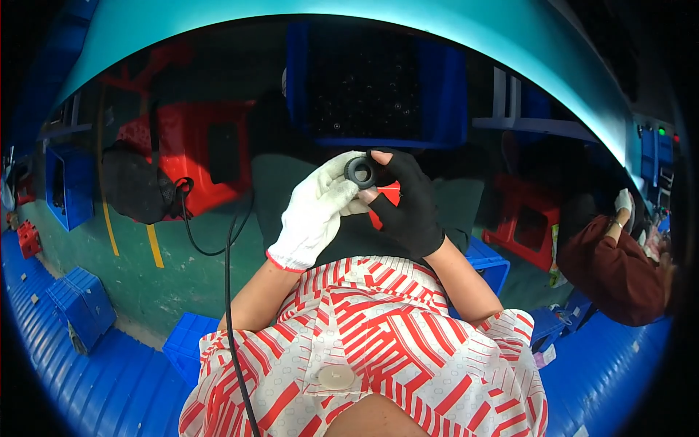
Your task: The recorder is assembling small electronic or mechanical components by inserting circular metal rings into black circular housings.
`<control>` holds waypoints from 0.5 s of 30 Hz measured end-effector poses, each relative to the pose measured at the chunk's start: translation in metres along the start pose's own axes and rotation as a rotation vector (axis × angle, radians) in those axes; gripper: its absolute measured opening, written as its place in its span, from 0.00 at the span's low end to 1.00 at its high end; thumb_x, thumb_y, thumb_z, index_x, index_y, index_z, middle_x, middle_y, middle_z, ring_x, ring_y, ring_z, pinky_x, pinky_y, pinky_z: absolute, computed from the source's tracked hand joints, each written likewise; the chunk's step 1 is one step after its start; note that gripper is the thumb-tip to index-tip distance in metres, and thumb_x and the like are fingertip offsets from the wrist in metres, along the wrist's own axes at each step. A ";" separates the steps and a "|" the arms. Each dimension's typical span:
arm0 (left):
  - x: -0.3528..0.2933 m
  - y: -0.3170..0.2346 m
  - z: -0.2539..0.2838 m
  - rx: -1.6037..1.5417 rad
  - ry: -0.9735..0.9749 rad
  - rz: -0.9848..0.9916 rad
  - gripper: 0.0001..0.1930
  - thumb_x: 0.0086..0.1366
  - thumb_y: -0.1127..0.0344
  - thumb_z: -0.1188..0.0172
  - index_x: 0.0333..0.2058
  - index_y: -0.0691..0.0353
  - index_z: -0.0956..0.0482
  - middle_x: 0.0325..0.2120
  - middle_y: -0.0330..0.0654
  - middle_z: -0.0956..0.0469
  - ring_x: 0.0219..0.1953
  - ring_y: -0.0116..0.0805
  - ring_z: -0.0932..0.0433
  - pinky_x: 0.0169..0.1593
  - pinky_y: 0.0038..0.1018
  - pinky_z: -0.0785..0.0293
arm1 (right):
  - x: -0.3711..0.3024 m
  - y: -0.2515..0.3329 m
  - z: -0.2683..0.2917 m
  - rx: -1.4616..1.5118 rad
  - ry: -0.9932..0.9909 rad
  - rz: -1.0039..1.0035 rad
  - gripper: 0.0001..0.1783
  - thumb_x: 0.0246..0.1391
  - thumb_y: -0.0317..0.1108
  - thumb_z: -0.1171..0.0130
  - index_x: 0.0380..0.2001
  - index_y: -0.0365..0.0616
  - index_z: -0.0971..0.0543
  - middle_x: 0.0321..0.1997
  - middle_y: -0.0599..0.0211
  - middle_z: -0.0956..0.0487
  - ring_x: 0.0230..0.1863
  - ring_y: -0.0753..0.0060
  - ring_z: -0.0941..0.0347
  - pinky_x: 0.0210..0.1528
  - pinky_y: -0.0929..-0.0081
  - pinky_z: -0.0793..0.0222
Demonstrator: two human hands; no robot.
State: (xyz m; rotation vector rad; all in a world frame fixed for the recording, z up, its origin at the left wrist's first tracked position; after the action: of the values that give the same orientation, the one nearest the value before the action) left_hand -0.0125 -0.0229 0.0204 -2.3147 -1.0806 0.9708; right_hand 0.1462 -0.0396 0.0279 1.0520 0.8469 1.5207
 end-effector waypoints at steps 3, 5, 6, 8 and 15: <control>0.001 -0.003 -0.001 0.009 -0.008 -0.002 0.25 0.62 0.65 0.42 0.54 0.71 0.35 0.42 0.47 0.27 0.41 0.34 0.22 0.47 0.30 0.22 | 0.002 0.000 0.001 -0.016 0.008 0.001 0.25 0.44 0.24 0.35 0.49 0.41 0.28 0.46 0.56 0.25 0.43 0.59 0.25 0.43 0.71 0.28; 0.001 -0.005 -0.003 0.018 -0.003 -0.012 0.24 0.62 0.66 0.41 0.54 0.71 0.35 0.42 0.46 0.26 0.41 0.34 0.22 0.47 0.30 0.22 | 0.004 0.002 0.003 -0.020 0.007 0.005 0.25 0.43 0.24 0.35 0.48 0.41 0.28 0.46 0.56 0.25 0.43 0.58 0.25 0.43 0.71 0.28; 0.003 -0.005 -0.002 0.002 -0.012 -0.021 0.23 0.61 0.68 0.41 0.53 0.71 0.34 0.41 0.46 0.26 0.40 0.34 0.21 0.47 0.30 0.22 | 0.006 0.003 0.006 -0.107 0.018 0.033 0.26 0.43 0.25 0.36 0.49 0.42 0.28 0.46 0.56 0.25 0.44 0.57 0.26 0.44 0.69 0.29; 0.000 -0.001 0.003 -0.052 -0.024 -0.034 0.21 0.63 0.75 0.46 0.54 0.72 0.35 0.44 0.47 0.27 0.40 0.34 0.21 0.47 0.28 0.22 | 0.007 0.010 0.007 -0.242 0.053 0.066 0.27 0.41 0.27 0.36 0.49 0.43 0.27 0.45 0.56 0.25 0.46 0.54 0.28 0.46 0.66 0.31; 0.003 -0.010 0.009 -0.116 -0.073 -0.040 0.19 0.60 0.71 0.42 0.49 0.70 0.30 0.39 0.45 0.24 0.38 0.35 0.21 0.40 0.28 0.18 | 0.063 0.038 0.045 -0.299 0.264 0.357 0.21 0.43 0.36 0.33 0.42 0.44 0.23 0.40 0.60 0.23 0.40 0.55 0.25 0.41 0.65 0.29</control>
State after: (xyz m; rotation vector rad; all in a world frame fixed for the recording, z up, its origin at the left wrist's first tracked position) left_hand -0.0225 -0.0132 0.0193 -2.3550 -1.2387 1.0095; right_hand 0.1713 0.0138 0.0904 0.8199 0.5997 2.0501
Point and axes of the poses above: each hand's wrist, its own x-axis towards the middle knuckle, its own z-axis out of the back of the hand, y = z × x, the point moved 1 cm from there along x, towards the middle knuckle
